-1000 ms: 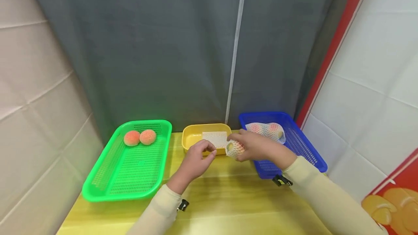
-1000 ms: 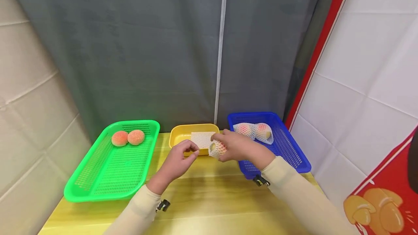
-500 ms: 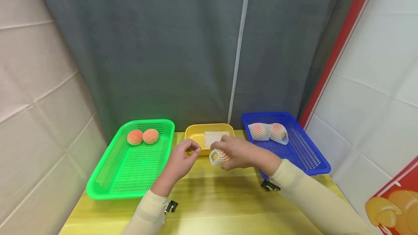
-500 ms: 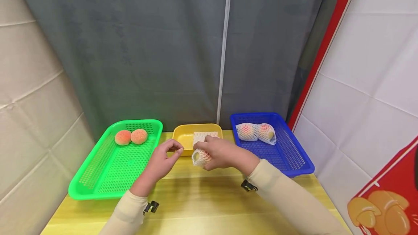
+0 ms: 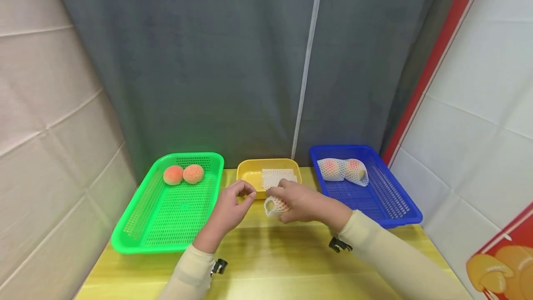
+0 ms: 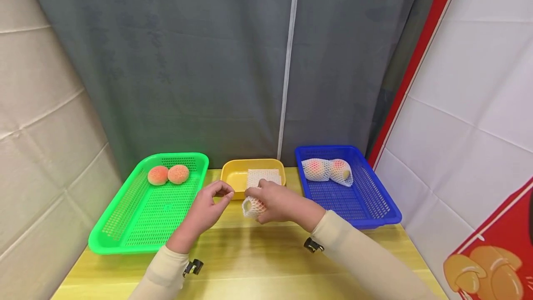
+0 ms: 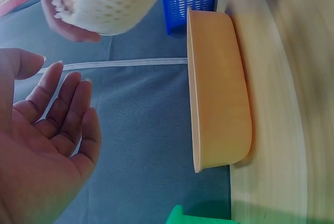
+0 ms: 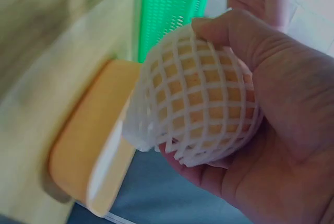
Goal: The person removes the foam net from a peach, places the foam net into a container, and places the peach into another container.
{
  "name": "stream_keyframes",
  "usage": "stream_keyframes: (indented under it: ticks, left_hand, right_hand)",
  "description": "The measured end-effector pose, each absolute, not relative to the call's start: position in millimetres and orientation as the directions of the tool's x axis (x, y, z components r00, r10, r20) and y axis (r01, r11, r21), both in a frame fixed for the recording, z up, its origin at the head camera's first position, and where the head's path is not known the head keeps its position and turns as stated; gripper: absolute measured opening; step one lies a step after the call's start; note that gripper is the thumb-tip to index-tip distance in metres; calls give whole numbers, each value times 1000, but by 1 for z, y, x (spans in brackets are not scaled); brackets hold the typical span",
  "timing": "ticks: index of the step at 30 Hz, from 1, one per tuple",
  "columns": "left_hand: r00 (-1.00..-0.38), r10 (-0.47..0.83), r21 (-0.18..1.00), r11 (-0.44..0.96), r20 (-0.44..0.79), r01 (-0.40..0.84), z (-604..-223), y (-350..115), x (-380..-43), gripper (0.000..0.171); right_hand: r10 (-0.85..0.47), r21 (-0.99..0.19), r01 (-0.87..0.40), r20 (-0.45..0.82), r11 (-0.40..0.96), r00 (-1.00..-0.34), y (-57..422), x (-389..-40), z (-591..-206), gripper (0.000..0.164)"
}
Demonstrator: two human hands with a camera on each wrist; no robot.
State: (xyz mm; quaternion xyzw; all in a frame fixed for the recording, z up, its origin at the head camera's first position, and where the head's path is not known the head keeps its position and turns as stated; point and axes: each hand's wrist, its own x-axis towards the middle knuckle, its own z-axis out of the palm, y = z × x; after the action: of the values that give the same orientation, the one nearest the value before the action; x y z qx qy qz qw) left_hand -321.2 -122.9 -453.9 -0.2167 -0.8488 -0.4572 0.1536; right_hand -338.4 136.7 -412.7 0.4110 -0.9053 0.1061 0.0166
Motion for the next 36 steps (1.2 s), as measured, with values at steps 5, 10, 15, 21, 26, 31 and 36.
stream_keyframes:
  ticks: [5,10,15,21,26,31,36]
  left_hand:
    - [-866,224,723,480,447,497,-456,-124,-320,4]
    - [-860,235,712,485,452,507,-460,-124,-322,2]
    - [-852,249,700,487,461,522,-463,-123,-321,5]
    - [-841,264,697,472,472,539,-464,-122,-320,5]
    - [-844,270,702,469,464,536,-465,-120,-320,6]
    - [-854,277,708,477,441,521,-467,-119,-321,7]
    - [-858,281,721,465,431,514,-470,-118,-321,6]
  right_hand:
    - [-724,-184,-733,126,655,-678,129,-338,-445,73]
    - [-725,-202,-726,92,658,-683,123,-339,-478,73]
    - [-732,-219,-730,86,648,-676,118,-340,-498,74]
    - [-725,-201,-724,82,660,-684,110,-340,-505,73]
    - [-720,-145,-719,58,679,-691,102,-339,-505,71]
    - [-711,-79,-711,39,698,-702,96,-338,-506,70]
    - [-679,-65,-679,19,731,-734,94,-335,-505,91]
